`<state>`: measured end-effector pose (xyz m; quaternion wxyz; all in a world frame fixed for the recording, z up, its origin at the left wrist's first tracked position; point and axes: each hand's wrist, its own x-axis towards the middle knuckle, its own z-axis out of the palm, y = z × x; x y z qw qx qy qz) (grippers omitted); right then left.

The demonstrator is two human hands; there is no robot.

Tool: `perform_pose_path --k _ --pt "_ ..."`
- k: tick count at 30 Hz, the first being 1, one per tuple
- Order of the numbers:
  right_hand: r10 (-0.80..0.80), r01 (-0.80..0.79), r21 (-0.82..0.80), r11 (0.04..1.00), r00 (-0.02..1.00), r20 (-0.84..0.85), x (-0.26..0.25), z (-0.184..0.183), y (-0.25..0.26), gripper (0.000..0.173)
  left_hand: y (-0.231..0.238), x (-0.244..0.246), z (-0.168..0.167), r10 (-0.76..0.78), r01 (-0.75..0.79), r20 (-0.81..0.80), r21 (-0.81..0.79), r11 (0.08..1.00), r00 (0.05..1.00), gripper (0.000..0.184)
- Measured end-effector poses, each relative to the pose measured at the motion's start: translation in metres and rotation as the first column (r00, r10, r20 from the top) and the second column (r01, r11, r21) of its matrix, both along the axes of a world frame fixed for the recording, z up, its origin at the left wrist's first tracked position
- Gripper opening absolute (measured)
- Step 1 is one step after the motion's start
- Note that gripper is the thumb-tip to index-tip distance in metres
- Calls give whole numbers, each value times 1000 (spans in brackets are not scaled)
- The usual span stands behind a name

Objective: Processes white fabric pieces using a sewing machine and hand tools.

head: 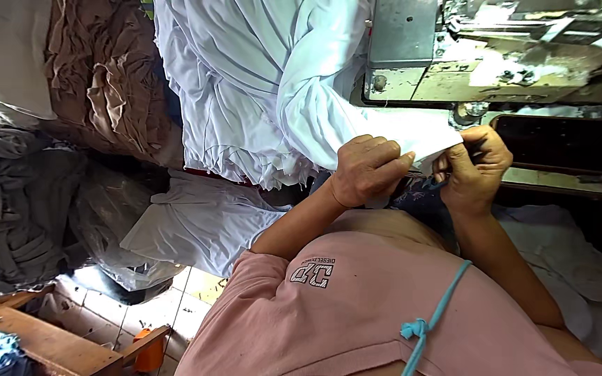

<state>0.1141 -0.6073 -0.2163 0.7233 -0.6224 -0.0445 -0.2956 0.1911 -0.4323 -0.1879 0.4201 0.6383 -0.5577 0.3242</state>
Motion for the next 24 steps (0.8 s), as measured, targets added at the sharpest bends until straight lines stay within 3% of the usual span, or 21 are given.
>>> perform_pose_path --k 3,5,8,11,14,16,20,24 --pt "0 -2 -40 999 1000 -30 2 0 0 10 0 0 -4 -2 1 -50 -29 1000 999 10" --pt "-16 5 -159 987 998 -67 3 0 -4 7 -3 0 -6 0 -4 -98 -43 999 995 8" --pt "-41 5 -329 944 994 -102 2 5 -7 29 -8 1 -7 -17 15 -263 -10 1000 965 11" --pt "-32 -4 -329 944 994 -103 -2 6 -9 40 -13 4 -7 -49 78 -474 42 996 879 12" --pt "-44 29 -389 921 999 -32 -5 3 -14 28 -15 11 -9 -42 118 -626 81 990 778 8" --pt "-48 31 -531 847 999 -18 -7 5 -17 21 -13 17 -8 -35 162 -692 118 980 721 9" --pt "-66 -50 -750 660 990 -124 -7 9 -21 25 -9 23 -2 -107 261 -771 79 962 627 13" --pt "-42 -79 -730 679 988 -146 -3 8 -25 25 -5 26 2 -164 340 -854 16 940 493 15"
